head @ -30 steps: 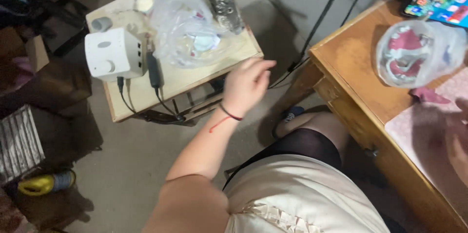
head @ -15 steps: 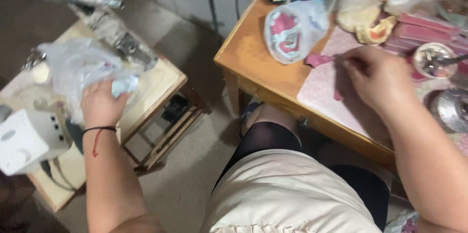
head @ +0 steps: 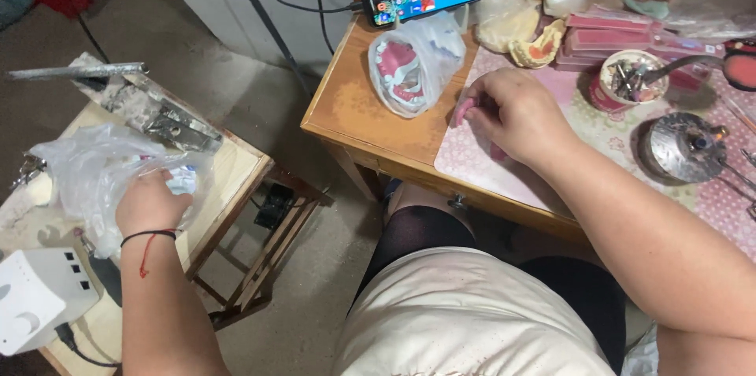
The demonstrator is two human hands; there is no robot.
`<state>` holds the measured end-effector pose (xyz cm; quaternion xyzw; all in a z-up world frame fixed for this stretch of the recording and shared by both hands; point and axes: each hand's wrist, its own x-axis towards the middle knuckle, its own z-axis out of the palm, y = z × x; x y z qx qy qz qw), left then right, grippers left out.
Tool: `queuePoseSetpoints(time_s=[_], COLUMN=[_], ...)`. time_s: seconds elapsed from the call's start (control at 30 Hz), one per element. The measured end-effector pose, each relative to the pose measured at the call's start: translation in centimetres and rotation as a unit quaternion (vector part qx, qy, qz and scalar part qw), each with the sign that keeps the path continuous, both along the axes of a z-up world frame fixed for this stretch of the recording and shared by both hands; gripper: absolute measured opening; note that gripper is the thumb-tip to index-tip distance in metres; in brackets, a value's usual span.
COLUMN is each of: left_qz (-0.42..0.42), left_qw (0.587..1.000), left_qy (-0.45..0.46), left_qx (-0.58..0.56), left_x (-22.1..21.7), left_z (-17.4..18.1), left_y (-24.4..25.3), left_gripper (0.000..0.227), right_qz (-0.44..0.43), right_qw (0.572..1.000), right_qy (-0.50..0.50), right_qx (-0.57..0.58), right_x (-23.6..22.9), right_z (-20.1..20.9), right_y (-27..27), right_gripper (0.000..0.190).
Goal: Applying and shaping pink wax on a dental mold using a heated wax carver tool.
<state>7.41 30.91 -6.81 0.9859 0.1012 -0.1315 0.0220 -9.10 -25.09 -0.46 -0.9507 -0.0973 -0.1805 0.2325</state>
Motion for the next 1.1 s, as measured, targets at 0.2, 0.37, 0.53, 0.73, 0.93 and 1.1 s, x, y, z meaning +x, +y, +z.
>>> queuePoseSetpoints(time_s=[0.2, 0.37, 0.53, 0.73, 0.93, 1.1], left_qz=[-0.201, -0.163, -0.075, -0.147, -0.251, -0.281], left_qw=[0.961, 0.787, 0.635, 0.458, 0.495, 0.532], left_qy=[-0.162, -0.441, -0.114, 0.09, 0.084, 0.093], left_qx=[0.102, -0.4, -0.76, -0.872, -0.828, -0.793], left_x=[-1.6, -8.7, -13.0, -13.8, -14.0, -14.9], left_z=[-3.3, 3.1, 6.6, 5.8, 4.6, 6.5], left_y=[3.3, -9.1, -26.1, -37.1, -42.1, -43.2], left_gripper=[0.026, 0.021, 0.042, 0.066, 0.08, 0.079], right_qz=[-0.102, -0.08, -0.062, -0.04, -0.04, -0.086], right_qw=[0.974, 0.989, 0.974, 0.95, 0.93, 0.934], right_qy=[0.145, 0.015, -0.044, -0.071, -0.091, -0.102], right_qx=[0.139, 0.119, 0.213, 0.301, 0.354, 0.331], right_x=[-1.5, -1.8, -3.8, -6.7, -7.6, -7.5], right_z=[2.9, 1.5, 4.8, 5.0, 4.6, 4.0], right_y=[0.5, -0.9, 0.4, -1.5, -2.6, -2.8], right_gripper=[0.013, 0.021, 0.017, 0.023, 0.024, 0.022])
